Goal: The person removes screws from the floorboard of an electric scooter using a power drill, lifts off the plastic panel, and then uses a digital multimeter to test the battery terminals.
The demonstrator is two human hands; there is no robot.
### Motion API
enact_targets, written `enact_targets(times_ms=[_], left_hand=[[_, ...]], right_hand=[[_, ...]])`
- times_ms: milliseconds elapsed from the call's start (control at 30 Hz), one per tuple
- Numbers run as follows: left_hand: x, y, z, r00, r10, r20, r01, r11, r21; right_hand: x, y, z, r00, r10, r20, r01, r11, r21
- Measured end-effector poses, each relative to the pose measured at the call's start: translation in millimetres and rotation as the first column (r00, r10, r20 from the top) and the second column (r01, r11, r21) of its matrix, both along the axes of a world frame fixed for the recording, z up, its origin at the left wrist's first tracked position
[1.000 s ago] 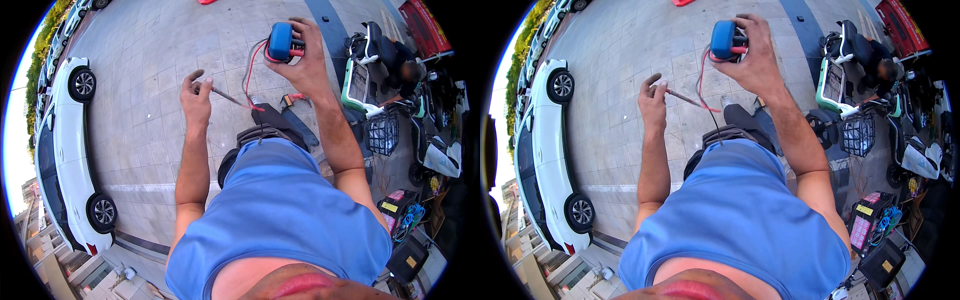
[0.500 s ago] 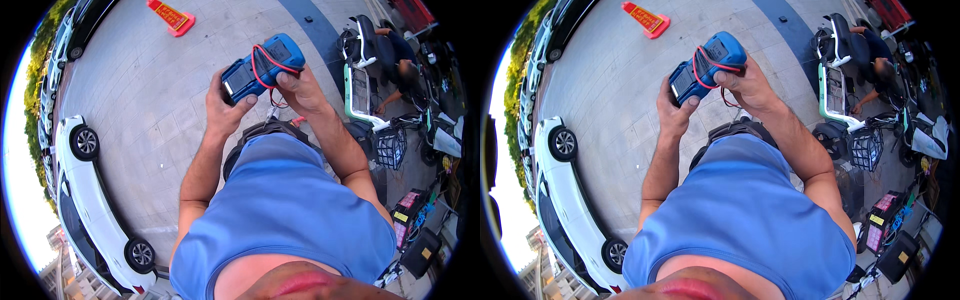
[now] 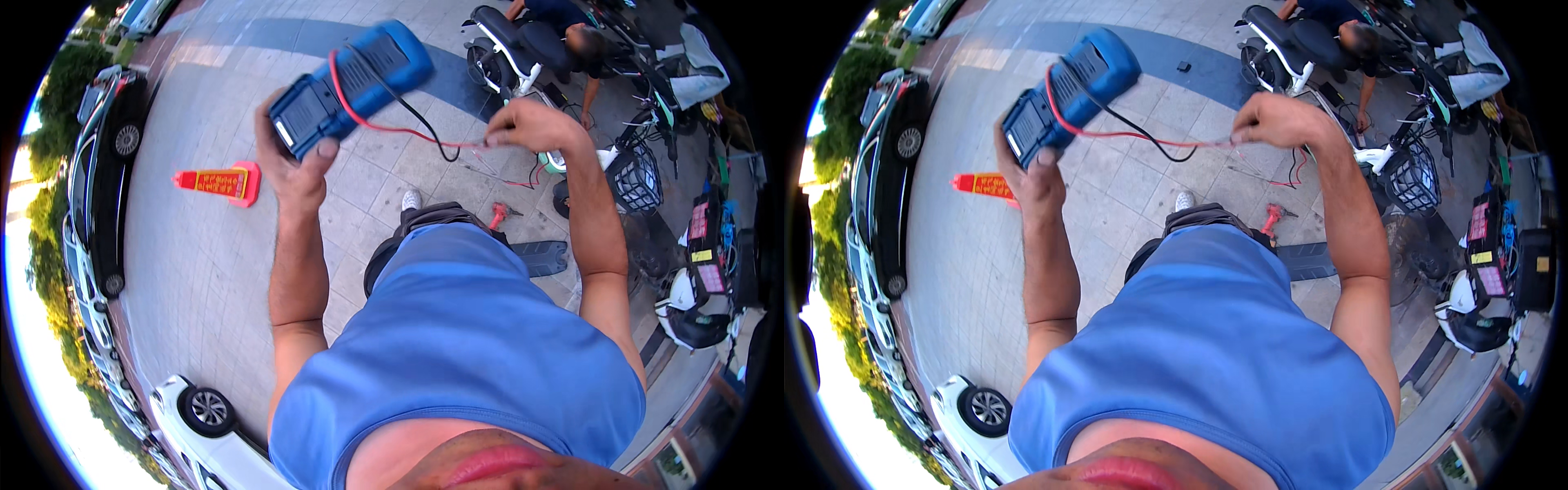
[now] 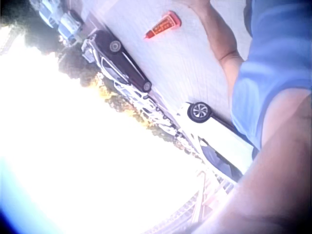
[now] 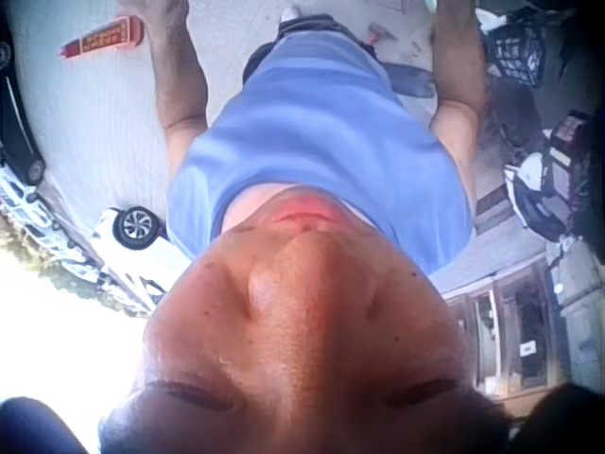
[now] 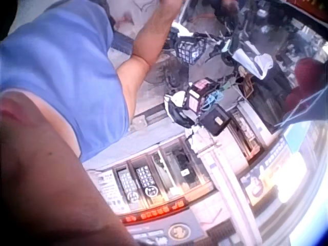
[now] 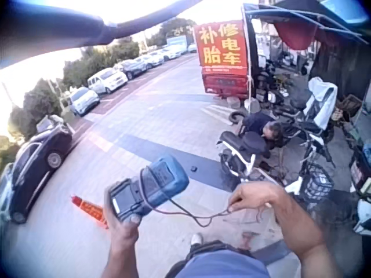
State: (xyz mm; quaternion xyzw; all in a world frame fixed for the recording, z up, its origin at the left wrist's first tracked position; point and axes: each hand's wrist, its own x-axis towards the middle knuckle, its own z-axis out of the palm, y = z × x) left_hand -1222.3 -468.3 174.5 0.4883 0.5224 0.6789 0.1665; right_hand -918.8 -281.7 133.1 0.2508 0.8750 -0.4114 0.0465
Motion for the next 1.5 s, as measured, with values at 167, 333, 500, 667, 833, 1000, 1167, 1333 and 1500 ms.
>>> enact_targets(times_ms=[167,333,500,667,833,1000,1167,1333,1500], left_hand=[[-76.6,86.0,31.8,0.766,0.122,-0.631,-0.301,0.936,-0.185],[-122.4,156.6,14.2,0.907,-0.410,-0.097,0.259,0.725,-0.639],[-44.4,237.5,-13.7,0.841,-0.490,-0.228,0.265,0.741,-0.616],[12.3,315.3,-47.0,0.755,-0.622,0.209,0.636,0.615,-0.466],[43.9,368.0,-85.2,0.376,-0.765,0.523,0.923,0.257,-0.288],[114.4,410.9,-62.0,0.186,-0.790,0.584,0.975,0.223,-0.009],[122.5,448.4,-67.3,0.177,-0.693,0.699,0.966,0.259,0.012],[129.2,478.5,-65.6,0.174,-0.712,0.680,0.984,0.147,-0.097],[134.6,517.4,-66.7,0.029,-0.641,0.767,0.999,0.031,-0.012]], right_hand=[[53.4,4.0,-18.2,0.443,-0.580,-0.683,0.131,0.796,-0.591],[34.2,22.2,-43.0,0.332,-0.798,-0.503,0.753,0.546,-0.369],[-87.7,10.8,-11.4,0.573,-0.571,-0.588,0.590,0.785,-0.189],[-85.1,59.3,-39.1,0.296,-0.825,-0.481,0.524,0.561,-0.641],[-14.0,122.9,-26.3,0.260,-0.863,-0.433,-0.233,0.379,-0.895],[20.0,178.6,-18.2,0.342,-0.841,-0.419,-0.090,0.414,-0.906],[41.8,223.8,13.7,0.404,-0.426,-0.810,0.734,0.679,0.009],[50.8,262.5,37.5,0.656,-0.109,-0.747,0.601,0.674,0.430],[51.1,291.8,45.4,0.703,-0.028,-0.711,0.558,0.641,0.527]])
